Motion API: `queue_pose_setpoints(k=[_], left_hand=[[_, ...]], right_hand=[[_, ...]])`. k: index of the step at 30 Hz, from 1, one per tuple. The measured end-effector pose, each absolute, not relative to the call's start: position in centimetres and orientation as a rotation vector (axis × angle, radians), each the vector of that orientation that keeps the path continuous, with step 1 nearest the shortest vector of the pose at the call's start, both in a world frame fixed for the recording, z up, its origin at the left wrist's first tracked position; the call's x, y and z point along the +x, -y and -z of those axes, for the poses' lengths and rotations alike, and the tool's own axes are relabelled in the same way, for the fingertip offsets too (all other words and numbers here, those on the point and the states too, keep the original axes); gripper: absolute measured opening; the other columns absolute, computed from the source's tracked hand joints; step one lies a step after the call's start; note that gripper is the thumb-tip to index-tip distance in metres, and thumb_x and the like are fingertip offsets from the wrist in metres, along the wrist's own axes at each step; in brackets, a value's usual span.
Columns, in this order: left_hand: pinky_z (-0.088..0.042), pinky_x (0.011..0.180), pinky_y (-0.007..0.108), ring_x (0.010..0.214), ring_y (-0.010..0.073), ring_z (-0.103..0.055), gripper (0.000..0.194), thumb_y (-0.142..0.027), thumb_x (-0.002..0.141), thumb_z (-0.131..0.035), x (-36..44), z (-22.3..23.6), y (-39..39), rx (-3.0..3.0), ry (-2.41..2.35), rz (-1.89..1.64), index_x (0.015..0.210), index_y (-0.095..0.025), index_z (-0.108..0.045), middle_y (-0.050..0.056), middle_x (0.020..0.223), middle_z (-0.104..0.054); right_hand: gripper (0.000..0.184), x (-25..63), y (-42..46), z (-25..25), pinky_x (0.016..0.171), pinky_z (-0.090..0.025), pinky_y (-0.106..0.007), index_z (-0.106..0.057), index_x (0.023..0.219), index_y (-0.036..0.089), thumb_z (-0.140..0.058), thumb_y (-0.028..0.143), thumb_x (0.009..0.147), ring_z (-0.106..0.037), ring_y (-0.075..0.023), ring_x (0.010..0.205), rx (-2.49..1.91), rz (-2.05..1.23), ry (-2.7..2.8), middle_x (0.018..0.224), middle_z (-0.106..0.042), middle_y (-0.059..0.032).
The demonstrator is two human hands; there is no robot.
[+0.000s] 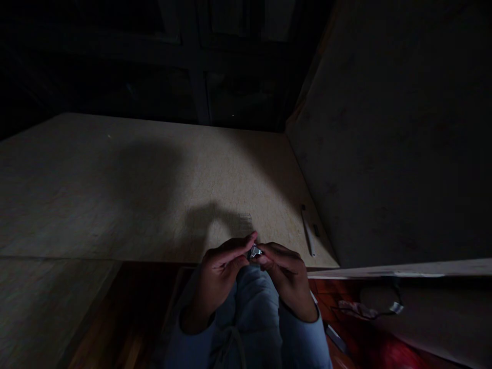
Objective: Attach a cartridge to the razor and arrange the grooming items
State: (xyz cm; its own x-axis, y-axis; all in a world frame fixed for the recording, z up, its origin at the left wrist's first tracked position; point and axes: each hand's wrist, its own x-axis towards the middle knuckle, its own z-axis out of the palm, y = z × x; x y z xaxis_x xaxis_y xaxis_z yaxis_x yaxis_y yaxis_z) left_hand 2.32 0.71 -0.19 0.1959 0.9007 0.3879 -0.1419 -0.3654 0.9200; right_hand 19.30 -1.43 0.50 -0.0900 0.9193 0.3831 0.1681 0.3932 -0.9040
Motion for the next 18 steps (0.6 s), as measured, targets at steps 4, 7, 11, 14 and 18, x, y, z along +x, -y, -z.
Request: queue_pose_setpoints(k=[4,7,11,14,18], left_hand=[[-0.059,0.095,0.026,0.111,0.0174,-0.073,0.028,-0.023,0.094,-0.067,2.2,0.2,-0.7,1.510,-0.785,-1.344,0.118,-0.034,-0.075,0.004,0.123,-0.074],[-0.061,0.093,0.028,0.110,0.0191,-0.073,0.026,-0.024,0.094,-0.067,2.4,0.2,-0.8,1.510,-0.785,-1.342,0.117,-0.032,-0.076,0.005,0.122,-0.075],[-0.061,0.094,0.031,0.110,0.0205,-0.073,0.027,-0.025,0.093,-0.068,3.1,0.0,-0.5,1.498,-0.784,-1.370,0.118,-0.029,-0.076,0.007,0.121,-0.076],[-0.060,0.097,0.032,0.113,0.0206,-0.072,0.029,-0.025,0.096,-0.063,3.6,-0.3,-0.2,1.482,-0.810,-1.389,0.122,-0.028,-0.074,0.007,0.124,-0.075],[-0.059,0.096,0.031,0.111,0.0198,-0.072,0.029,-0.023,0.098,-0.060,3.4,-0.6,0.0,1.494,-0.883,-1.381,0.122,-0.027,-0.074,0.007,0.121,-0.076]], right_hand=[[0.022,19.4,1.5,-0.7,0.067,-0.052,-0.026,-0.080,0.109,0.027,-0.064,0.019,0.095,-0.066,-0.0158,0.070,-1.025,-0.849,1.545,0.076,-0.070,-0.0024],[0.022,19.5,1.5,-0.5,0.065,-0.051,-0.026,-0.081,0.108,0.026,-0.065,0.019,0.095,-0.065,-0.0157,0.068,-1.022,-0.857,1.524,0.072,-0.068,-0.0017],[0.020,19.7,1.4,-0.1,0.061,-0.049,-0.026,-0.081,0.107,0.026,-0.065,0.022,0.095,-0.063,-0.0154,0.066,-0.994,-0.874,1.477,0.074,-0.069,-0.0023],[0.020,19.8,1.4,0.1,0.060,-0.048,-0.027,-0.081,0.108,0.025,-0.064,0.026,0.096,-0.062,-0.0155,0.064,-0.985,-0.892,1.451,0.071,-0.067,-0.0022],[0.019,20.0,1.6,-0.1,0.058,-0.048,-0.027,-0.081,0.106,0.024,-0.065,0.028,0.096,-0.061,-0.0156,0.063,-0.997,-0.910,1.429,0.070,-0.067,-0.0025]])
